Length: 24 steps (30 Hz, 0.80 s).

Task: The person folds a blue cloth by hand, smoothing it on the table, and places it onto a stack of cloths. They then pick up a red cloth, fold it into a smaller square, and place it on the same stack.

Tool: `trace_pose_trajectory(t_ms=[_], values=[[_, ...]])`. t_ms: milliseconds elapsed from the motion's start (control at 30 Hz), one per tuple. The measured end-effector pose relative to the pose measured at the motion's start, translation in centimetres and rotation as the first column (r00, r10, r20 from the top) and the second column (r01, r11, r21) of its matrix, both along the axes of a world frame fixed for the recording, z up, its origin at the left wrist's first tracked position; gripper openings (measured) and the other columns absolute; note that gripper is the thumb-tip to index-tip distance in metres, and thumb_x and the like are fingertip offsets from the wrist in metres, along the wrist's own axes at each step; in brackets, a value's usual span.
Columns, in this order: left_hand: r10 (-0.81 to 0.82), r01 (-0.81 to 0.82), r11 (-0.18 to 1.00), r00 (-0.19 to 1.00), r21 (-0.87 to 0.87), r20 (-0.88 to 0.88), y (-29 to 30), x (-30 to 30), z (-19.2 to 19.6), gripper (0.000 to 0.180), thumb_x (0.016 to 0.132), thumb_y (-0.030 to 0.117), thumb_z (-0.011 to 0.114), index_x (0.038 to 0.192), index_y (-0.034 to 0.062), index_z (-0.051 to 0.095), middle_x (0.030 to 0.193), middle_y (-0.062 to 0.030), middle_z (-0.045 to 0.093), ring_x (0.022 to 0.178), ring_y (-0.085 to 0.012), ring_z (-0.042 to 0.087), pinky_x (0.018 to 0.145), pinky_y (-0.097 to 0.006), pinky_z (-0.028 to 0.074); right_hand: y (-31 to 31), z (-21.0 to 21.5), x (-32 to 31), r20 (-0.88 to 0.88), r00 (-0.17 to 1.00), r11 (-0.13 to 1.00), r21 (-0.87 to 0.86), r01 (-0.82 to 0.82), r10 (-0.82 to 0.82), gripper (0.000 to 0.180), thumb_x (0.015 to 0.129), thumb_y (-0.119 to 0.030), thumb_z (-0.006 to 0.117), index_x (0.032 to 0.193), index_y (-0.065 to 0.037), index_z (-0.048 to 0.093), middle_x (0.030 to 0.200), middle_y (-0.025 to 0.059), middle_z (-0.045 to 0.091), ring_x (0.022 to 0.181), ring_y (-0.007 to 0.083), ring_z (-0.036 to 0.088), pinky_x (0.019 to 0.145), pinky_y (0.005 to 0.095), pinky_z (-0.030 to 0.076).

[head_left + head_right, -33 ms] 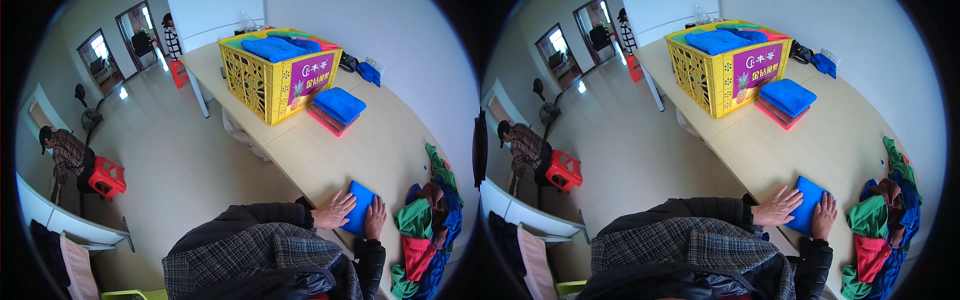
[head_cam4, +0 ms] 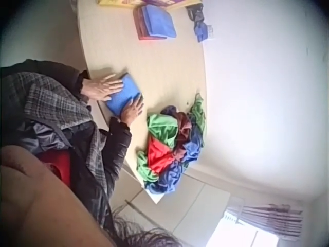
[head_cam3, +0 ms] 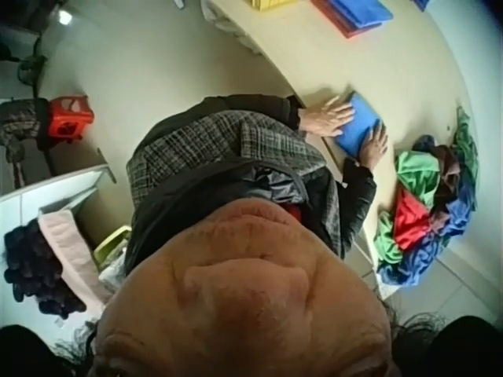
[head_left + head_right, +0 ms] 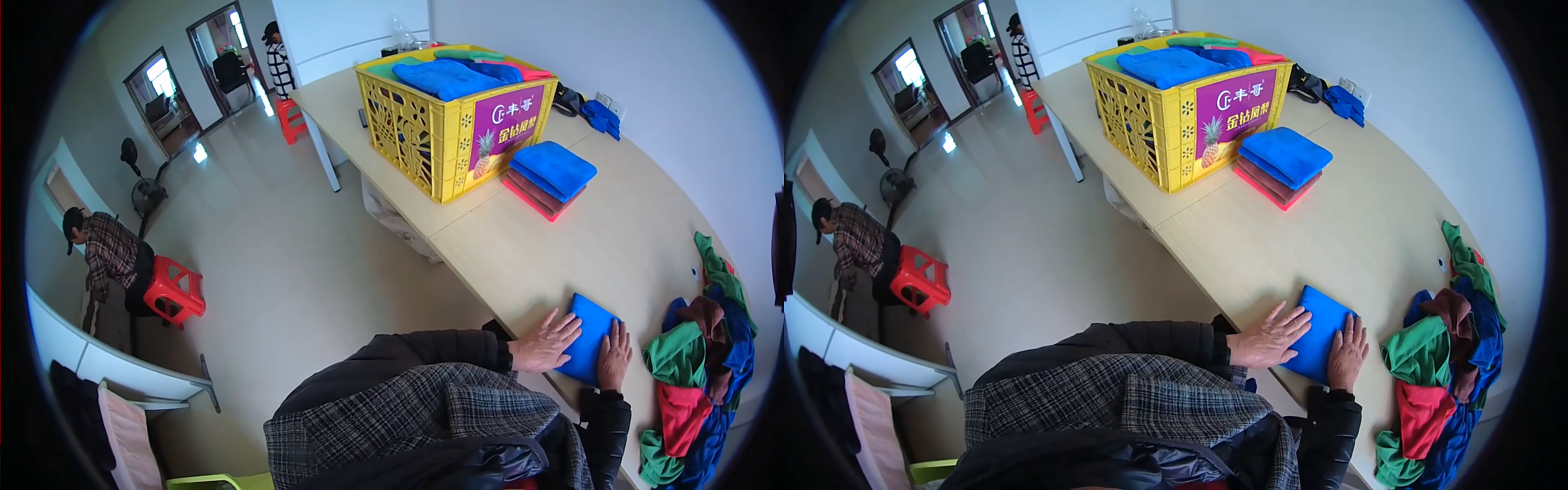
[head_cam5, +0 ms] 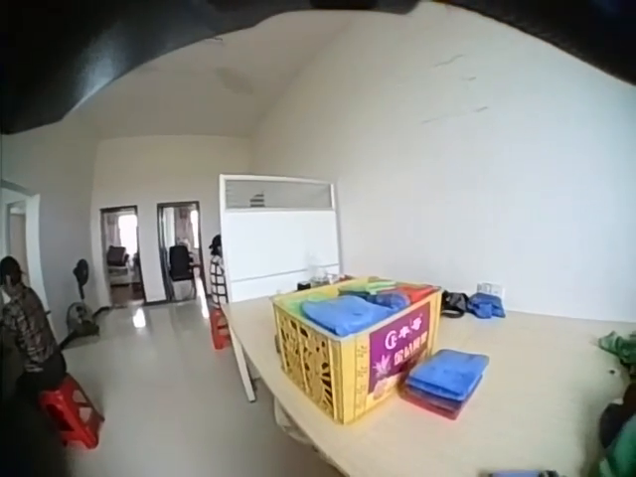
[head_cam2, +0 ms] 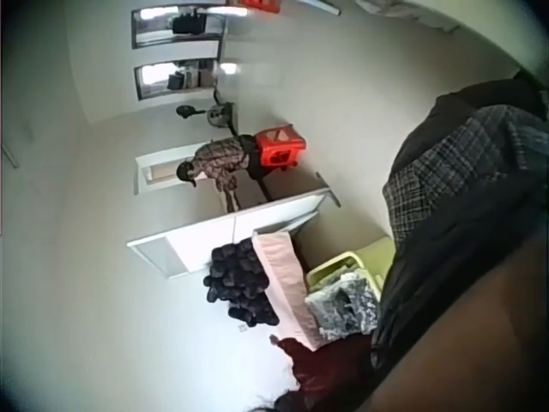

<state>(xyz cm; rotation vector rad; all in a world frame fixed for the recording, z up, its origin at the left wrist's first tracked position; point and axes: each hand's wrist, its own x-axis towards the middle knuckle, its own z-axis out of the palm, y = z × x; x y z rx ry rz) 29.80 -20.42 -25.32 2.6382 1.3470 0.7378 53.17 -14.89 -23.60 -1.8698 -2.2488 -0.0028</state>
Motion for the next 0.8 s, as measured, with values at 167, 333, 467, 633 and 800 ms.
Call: trace_pose_trajectory(t_ms=[167, 333, 467, 633, 800], values=[[-0.070, 0.073, 0.996, 0.996, -0.047, 0.054, 0.6, -0.1, 2.5, 0.055, 0.092, 0.033, 0.061, 0.134, -0.0019, 0.055, 0.147, -0.0230, 0.043, 0.143, -0.0383, 0.034, 0.116, -0.060, 0.022, 0.0, -4.5, 6.3, 0.255, 0.960, 0.969, 0.240, 0.055, -0.117, 0.052, 0.103, -0.037, 0.047, 0.146, -0.007, 0.045, 0.150, 0.0182, 0.046, 0.139, 0.0381, 0.039, 0.117, 0.0510, 0.028], [-0.058, 0.043, 0.973, 0.996, 0.226, 0.061, 4.4, 0.7, 4.0, 0.038, 0.090, 0.031, 0.060, 0.113, 0.0011, 0.061, 0.125, -0.0169, 0.057, 0.127, -0.0348, 0.046, 0.106, -0.054, 0.032, -2.5, 3.9, -1.9, -0.039, 0.995, 0.965, 0.253, -0.075, 0.088, 0.054, 0.098, -0.027, 0.055, 0.147, -0.007, 0.043, 0.148, 0.0167, 0.046, 0.137, 0.0386, 0.041, 0.114, 0.0496, 0.031], [-0.075, 0.080, 0.988, 0.996, 0.134, -0.040, 6.6, 2.9, 2.3, 0.060, 0.098, 0.041, 0.055, 0.142, 0.0005, 0.050, 0.152, -0.0190, 0.044, 0.145, -0.0339, 0.033, 0.119, -0.055, 0.020, -2.7, 1.8, -2.6, -0.027, 0.999, 0.984, 0.173, -0.038, 0.044, 0.057, 0.100, -0.030, 0.052, 0.152, -0.011, 0.040, 0.158, 0.0132, 0.038, 0.148, 0.0355, 0.030, 0.119, 0.0510, 0.024], [-0.114, 0.116, 0.993, 0.989, 0.022, -0.094, 6.6, 3.7, 1.4, 0.067, 0.100, 0.046, 0.052, 0.150, 0.0025, 0.041, 0.159, -0.0181, 0.035, 0.149, -0.0339, 0.028, 0.121, -0.056, 0.016, -2.9, 0.2, -1.3, -0.028, 1.000, 0.989, 0.147, 0.010, -0.006, 0.055, 0.102, -0.036, 0.046, 0.152, -0.012, 0.041, 0.159, 0.0112, 0.037, 0.149, 0.0336, 0.029, 0.120, 0.0497, 0.022], [-0.102, 0.105, 0.994, 0.985, 0.012, -0.137, 6.2, 3.2, 1.8, 0.070, 0.099, 0.047, 0.052, 0.152, 0.0031, 0.037, 0.160, -0.0181, 0.032, 0.150, -0.0342, 0.025, 0.122, -0.056, 0.014, -3.0, 0.2, -0.5, -0.102, 0.994, 0.981, 0.181, 0.068, -0.050, 0.054, 0.103, -0.039, 0.044, 0.149, -0.012, 0.046, 0.158, 0.0105, 0.040, 0.147, 0.0322, 0.033, 0.119, 0.0483, 0.025]])
